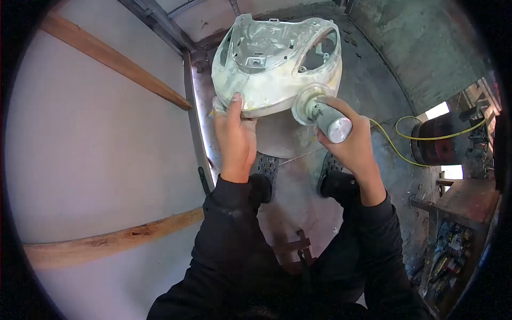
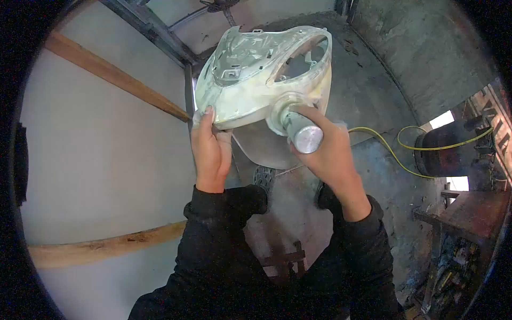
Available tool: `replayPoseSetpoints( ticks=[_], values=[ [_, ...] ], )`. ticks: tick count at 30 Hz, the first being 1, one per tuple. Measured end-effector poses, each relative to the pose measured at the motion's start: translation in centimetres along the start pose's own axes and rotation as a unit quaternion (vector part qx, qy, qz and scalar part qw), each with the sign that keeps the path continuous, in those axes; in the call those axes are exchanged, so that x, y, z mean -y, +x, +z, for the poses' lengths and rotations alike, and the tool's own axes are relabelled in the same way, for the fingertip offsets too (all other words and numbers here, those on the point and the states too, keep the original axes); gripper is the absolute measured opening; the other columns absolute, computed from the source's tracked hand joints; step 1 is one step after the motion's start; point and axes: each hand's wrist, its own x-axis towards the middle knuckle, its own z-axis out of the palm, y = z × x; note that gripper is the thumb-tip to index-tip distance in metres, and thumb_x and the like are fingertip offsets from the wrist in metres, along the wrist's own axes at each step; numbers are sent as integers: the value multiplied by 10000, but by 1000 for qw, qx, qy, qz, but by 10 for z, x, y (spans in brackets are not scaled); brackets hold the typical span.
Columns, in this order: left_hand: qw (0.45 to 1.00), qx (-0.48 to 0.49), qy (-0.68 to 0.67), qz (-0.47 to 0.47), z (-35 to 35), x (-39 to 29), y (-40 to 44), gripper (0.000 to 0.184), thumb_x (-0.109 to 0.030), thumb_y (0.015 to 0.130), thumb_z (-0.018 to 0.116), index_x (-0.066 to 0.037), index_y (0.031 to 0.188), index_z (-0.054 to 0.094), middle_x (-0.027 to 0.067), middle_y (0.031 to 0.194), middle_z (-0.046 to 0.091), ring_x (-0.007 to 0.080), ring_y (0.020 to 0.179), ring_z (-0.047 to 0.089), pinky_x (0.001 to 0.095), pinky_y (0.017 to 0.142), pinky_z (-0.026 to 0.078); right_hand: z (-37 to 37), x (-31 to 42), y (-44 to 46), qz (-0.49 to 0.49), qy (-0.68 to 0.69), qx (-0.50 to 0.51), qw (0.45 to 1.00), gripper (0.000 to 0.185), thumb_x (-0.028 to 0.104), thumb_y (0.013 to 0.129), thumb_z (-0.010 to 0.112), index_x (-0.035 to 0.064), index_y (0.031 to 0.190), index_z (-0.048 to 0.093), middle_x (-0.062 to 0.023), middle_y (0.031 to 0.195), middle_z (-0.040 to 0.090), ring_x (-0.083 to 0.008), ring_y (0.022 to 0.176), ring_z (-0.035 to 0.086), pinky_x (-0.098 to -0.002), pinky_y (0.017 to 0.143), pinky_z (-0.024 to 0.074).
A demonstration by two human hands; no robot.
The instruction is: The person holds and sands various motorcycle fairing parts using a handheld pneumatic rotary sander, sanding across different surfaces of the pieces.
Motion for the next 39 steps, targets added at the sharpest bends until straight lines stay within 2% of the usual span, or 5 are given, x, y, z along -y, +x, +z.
replayPoseSetpoints(
  ticks=[17,20,29,32,39],
  values=[
    [993,22,-106,-43,-4,8,1,473,-151,1037,576,44,1446,441,138,1436,546,263,1314,541,452,1124,426,23,31,8,21,90,2,996,519,104,709,804,2,1203,681,-218,1017,737,-299,964,735,-369,874,544],
    [990,30,-128,-51,-3,11,2,474,-139,1035,565,41,1453,434,141,1447,540,260,1319,539,453,1133,420,18,35,11,67,85,38,993,534,91,708,813,-13,1214,674,-105,1077,735,-152,1002,671,-317,917,519],
    [991,21,-123,-42,0,12,0,463,-142,1042,542,18,1463,434,129,1445,549,256,1314,549,442,1134,421,21,37,22,55,116,34,991,515,61,700,814,-16,1192,680,-73,1021,735,-123,942,664,-303,870,527],
    [992,19,-118,-40,-1,13,-2,464,-139,1040,546,2,1468,434,121,1447,548,255,1318,546,450,1135,421,26,47,20,20,89,15,996,481,111,700,792,-19,1153,695,-177,963,745,-227,922,730,-348,864,551],
    [989,17,-145,-36,1,16,-2,493,-117,1028,561,-17,1488,413,113,1474,524,256,1345,521,461,1149,406,12,39,30,103,81,4,991,456,122,689,786,-35,1109,706,-175,955,749,-221,894,732,-348,834,555]
  ],
)
